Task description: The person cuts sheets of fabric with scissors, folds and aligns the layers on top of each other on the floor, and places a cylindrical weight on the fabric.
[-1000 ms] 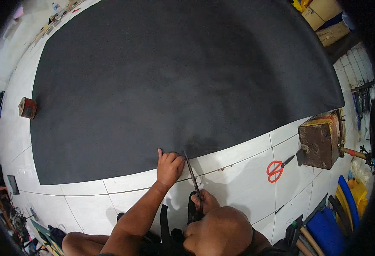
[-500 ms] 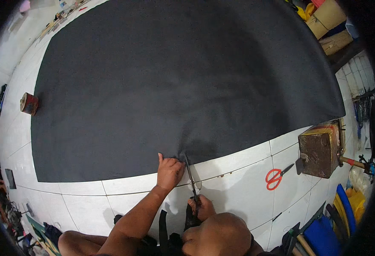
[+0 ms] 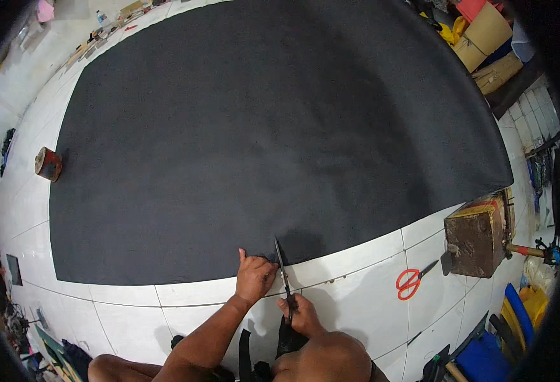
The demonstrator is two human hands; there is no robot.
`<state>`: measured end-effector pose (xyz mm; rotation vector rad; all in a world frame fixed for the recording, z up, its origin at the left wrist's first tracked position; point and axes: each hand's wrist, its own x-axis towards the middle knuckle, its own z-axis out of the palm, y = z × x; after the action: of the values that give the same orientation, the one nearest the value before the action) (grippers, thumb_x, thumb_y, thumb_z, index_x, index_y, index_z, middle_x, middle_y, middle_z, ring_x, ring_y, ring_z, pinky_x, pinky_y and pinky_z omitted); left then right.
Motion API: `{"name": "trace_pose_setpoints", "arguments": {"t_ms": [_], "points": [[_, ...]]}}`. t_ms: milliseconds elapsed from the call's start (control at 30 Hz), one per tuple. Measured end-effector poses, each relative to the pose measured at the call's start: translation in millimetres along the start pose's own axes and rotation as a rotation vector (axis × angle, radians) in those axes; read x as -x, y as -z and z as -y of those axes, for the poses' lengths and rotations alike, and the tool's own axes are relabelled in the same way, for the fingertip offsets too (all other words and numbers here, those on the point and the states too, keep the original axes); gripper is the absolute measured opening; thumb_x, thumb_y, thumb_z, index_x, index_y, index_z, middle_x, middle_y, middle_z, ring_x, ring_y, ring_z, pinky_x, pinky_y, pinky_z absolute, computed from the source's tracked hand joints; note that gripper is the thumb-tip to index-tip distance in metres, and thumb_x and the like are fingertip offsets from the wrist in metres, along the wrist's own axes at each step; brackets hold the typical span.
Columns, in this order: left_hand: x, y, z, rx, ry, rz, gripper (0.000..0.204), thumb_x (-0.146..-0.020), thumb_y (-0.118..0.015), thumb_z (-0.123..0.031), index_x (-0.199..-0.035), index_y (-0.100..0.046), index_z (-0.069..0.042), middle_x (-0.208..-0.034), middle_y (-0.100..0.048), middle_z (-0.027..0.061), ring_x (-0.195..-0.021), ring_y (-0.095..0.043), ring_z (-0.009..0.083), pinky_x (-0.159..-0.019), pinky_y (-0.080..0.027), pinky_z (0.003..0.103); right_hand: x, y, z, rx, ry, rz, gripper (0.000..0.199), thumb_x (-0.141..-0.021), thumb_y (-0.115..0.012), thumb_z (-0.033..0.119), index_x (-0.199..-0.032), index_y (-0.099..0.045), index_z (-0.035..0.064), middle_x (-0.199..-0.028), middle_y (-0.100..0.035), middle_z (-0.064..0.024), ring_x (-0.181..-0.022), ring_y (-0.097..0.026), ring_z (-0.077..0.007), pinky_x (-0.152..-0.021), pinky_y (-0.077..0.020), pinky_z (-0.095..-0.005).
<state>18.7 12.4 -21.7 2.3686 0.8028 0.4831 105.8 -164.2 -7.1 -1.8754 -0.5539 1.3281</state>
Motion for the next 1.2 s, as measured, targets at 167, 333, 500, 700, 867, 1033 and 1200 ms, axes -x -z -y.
{"name": "trace_pose_setpoints", "arguments": {"t_ms": [167, 333, 500, 700, 867, 1033, 1200], "points": [[0, -1, 0, -0.009, 0.015, -0.001, 0.011, -0.075, -0.075, -0.01, -0.085, -0.073, -0.013, -0.08, -0.061, 0.0019, -0.087, -0.059, 0.0236, -0.109, -0.024, 0.066, -8, -2, 3, 0.069, 0.066, -0.038, 0.036, -0.094, -0.064, 0.035, -0.079, -0.055, 0.0036, -0.06, -0.053, -0.0016, -0.053, -0.053, -0.0127, -0.052, -0.0428, -0.0297], [0, 0, 3, -0.019, 0.034, 0.035, 0.013, -0.076, -0.073, -0.013, -0.089, -0.074, -0.014, -0.079, -0.062, 0.0018, -0.089, -0.059, 0.0227, -0.109, -0.025, 0.066, -36, 1, 28, 0.04, 0.042, -0.04, 0.043, -0.092, -0.065, 0.043, -0.078, -0.055, 0.003, -0.058, -0.054, -0.0026, -0.051, -0.054, -0.0135, -0.049, -0.0435, -0.0307], [0, 3, 5, -0.04, 0.038, 0.07, 0.016, -0.077, -0.071, -0.014, -0.093, -0.074, -0.015, -0.083, -0.065, 0.0015, -0.093, -0.06, 0.0239, -0.11, -0.023, 0.065, -59, -3, 30, 0.144, 0.071, -0.074, 0.047, -0.09, -0.066, 0.046, -0.076, -0.055, 0.003, -0.057, -0.053, -0.0024, -0.05, -0.055, -0.0142, -0.048, -0.0436, -0.0312], [7, 12, 6, -0.028, -0.017, 0.221, 0.026, -0.075, -0.072, -0.015, -0.101, -0.071, -0.012, -0.101, -0.061, 0.0052, -0.105, -0.056, 0.027, -0.109, -0.023, 0.066, -61, -6, 36, 0.124, 0.114, -0.11, 0.048, -0.09, -0.067, 0.046, -0.073, -0.054, 0.0031, -0.056, -0.055, -0.0032, -0.049, -0.055, -0.0142, -0.048, -0.0439, -0.0312], [13, 20, 9, -0.12, -0.12, 0.242, 0.032, -0.081, -0.067, -0.023, -0.112, -0.067, -0.012, -0.109, -0.059, 0.0069, -0.113, -0.053, 0.0272, -0.109, -0.026, 0.065, -57, -3, 59, 0.033, -0.01, -0.051, 0.05, -0.09, -0.065, 0.048, -0.072, -0.054, 0.0032, -0.055, -0.054, -0.0031, -0.049, -0.056, -0.013, -0.047, -0.0444, -0.0297], [18, 21, -3, -0.313, -0.159, 0.284, 0.048, -0.079, -0.071, -0.035, -0.118, -0.063, -0.009, -0.119, -0.056, 0.0113, -0.115, -0.052, 0.0307, -0.108, -0.032, 0.057, -74, -1, 72, 0.012, 0.067, -0.084, 0.05, -0.09, -0.065, 0.049, -0.069, -0.054, 0.0049, -0.057, -0.056, -0.0028, -0.051, -0.056, -0.0136, -0.049, -0.0447, -0.0305], [14, 23, -5, -0.293, -0.114, 0.33, 0.043, -0.082, -0.066, -0.026, -0.118, -0.061, -0.004, -0.124, -0.055, 0.0119, -0.122, -0.048, 0.0287, -0.108, -0.034, 0.055, -107, -2, 90, 0.057, 0.087, -0.11, 0.05, -0.09, -0.065, 0.05, -0.07, -0.054, 0.0053, -0.056, -0.055, -0.0034, -0.051, -0.055, -0.0136, -0.049, -0.0441, -0.0303]]}}
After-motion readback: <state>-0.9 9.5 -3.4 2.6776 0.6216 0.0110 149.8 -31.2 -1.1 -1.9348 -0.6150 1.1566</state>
